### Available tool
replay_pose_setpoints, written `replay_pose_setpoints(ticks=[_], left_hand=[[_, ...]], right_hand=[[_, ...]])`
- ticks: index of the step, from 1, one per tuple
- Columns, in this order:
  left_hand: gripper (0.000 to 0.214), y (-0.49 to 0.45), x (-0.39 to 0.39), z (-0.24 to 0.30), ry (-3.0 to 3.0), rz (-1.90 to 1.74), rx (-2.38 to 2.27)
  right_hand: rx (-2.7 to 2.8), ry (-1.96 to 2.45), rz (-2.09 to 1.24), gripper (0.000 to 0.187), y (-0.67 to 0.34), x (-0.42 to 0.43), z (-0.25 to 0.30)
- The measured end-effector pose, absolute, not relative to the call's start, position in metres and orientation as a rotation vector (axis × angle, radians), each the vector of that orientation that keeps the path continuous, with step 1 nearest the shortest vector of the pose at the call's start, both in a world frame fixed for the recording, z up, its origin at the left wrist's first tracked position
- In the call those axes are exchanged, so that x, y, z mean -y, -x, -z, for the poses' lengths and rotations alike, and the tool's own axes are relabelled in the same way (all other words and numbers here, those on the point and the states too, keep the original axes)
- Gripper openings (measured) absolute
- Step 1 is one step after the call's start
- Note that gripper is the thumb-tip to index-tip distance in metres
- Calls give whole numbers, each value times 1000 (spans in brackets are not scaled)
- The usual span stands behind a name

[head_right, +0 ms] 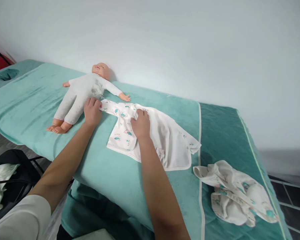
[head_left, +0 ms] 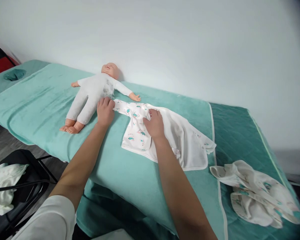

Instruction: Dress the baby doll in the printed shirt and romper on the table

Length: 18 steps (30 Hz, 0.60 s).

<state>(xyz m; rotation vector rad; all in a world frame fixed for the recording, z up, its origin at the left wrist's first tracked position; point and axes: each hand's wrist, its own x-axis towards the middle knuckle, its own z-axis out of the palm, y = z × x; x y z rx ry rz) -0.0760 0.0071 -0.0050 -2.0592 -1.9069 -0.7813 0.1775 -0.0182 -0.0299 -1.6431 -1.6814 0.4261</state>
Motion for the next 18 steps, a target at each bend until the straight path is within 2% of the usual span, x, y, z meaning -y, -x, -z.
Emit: replay_pose_setpoints(ticks=[7, 11, 16, 18], left_hand=[[38, 74, 16, 8, 2090, 652, 1985], [46, 65, 32, 12, 2314, 720, 1794], [37, 57, 35, 16, 2373, 693, 1895], [38, 55, 40, 16, 2336, 716, 1957]], right_hand=[[1587, 1661, -397, 46, -182, 11, 32], [1542, 1700, -341, 45, -185, 11, 30], [1539, 1878, -445, 32, -190, 15, 18], [1538, 1935, -506, 20, -195, 15, 13]])
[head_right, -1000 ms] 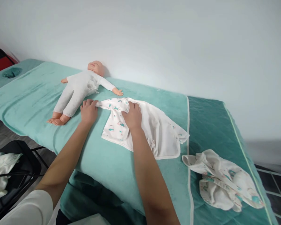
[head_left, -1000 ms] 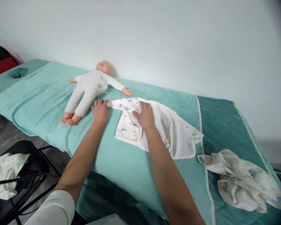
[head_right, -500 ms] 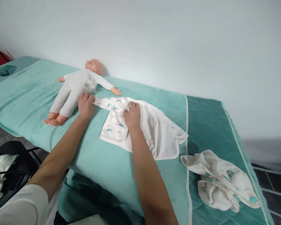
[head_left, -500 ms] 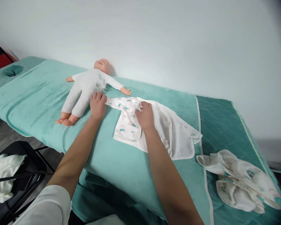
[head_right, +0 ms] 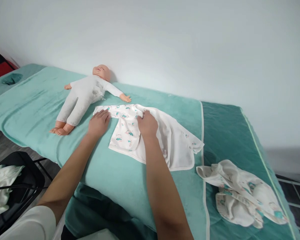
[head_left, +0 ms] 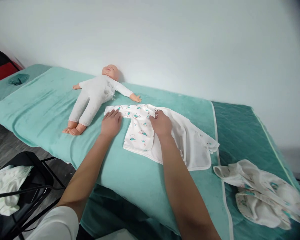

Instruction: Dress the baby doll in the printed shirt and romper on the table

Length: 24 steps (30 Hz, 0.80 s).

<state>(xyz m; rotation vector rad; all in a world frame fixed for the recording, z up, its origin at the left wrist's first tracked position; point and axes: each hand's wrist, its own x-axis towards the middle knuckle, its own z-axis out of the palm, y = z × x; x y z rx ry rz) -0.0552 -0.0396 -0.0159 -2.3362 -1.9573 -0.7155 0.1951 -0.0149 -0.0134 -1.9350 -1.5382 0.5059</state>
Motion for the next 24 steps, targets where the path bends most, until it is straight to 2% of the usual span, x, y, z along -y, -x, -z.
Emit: replay_pose_setpoints(ticks=[2, 4, 6, 9, 11, 13, 17, 20, 24], left_hand=[[39, 52, 50, 14, 2363, 811, 1934], [38, 46, 65, 13, 2458, 972, 1888], [37, 41, 79, 11, 2493, 1184, 1907], [37, 38, 90, 12, 2286, 1605, 2106], [38, 40, 89, 13, 2134, 1847, 2216], [37, 42, 86, 14, 2145, 1905, 2279], [38, 40, 82, 12, 2361, 1537, 2343], [41, 36, 84, 9, 2464, 1338, 2321], [40, 36, 83, 11, 2583, 1410, 2297]], right_hand=[[1511, 1949, -582, 9, -201, 14, 8], [1411, 1857, -739, 18, -201, 16, 1], [1288, 1591, -1021, 20, -194, 22, -10], [1248, 1071, -1463, 28, -174, 34, -27], [1259, 908, -1591, 38, -164, 40, -31], [1210, 938, -1549, 35, -162, 41, -27], [1145, 1220, -1239, 21, -177, 31, -3], [1267, 1374, -960, 20, -183, 26, 13], [1361, 1401, -829, 25, -176, 34, 24]])
